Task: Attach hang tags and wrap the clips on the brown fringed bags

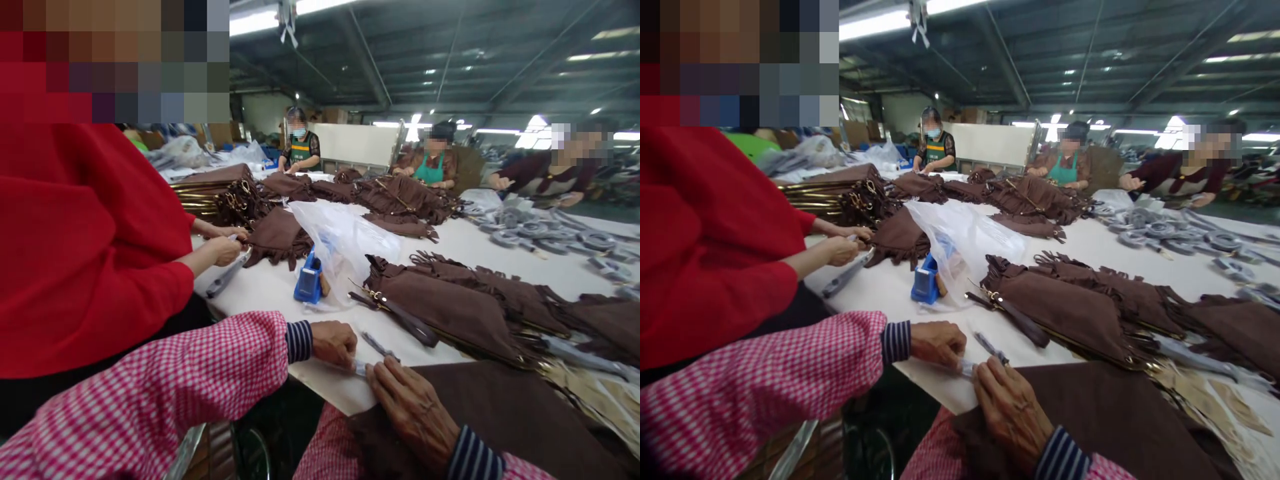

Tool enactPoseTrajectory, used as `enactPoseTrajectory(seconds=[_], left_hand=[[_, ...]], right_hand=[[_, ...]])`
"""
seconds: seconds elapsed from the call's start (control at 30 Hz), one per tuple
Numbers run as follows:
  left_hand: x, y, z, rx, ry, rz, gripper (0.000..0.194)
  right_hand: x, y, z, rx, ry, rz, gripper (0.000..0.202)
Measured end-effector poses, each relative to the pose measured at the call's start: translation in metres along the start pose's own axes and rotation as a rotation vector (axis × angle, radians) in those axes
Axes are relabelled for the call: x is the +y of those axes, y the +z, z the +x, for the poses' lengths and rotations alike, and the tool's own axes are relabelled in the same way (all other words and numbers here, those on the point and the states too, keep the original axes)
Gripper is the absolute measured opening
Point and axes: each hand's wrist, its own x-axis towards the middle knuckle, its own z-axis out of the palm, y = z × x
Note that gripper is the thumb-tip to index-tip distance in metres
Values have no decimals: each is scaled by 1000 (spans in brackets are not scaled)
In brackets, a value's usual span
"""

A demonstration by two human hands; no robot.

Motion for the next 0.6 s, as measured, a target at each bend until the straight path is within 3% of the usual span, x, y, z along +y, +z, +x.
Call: enactPoseTrajectory(seconds=[0.13, 0.23, 0.33, 0.4, 0.5, 0.6], left_hand=[[-1, 9, -5, -102, -115, -298, 12], [-6, 19, -3, -120, -197, -542, 16], [-13, 29, 2, -49, -205, -619, 15], [-18, 33, 4, 20, -206, -685, 15], [-22, 36, 4, 58, -203, -749, 17], [-24, 36, 3, 59, -194, -755, 17]], right_hand=[[3, 0, -3, 63, -13, 30, 45], [11, -10, 13, -36, 72, 211, 37], [24, -22, 52, -161, 243, 516, 23], [32, -20, 89, -92, 391, 686, 24], [40, 3, 144, 26, 586, 841, 37], [47, 34, 184, 63, 764, 885, 40]])
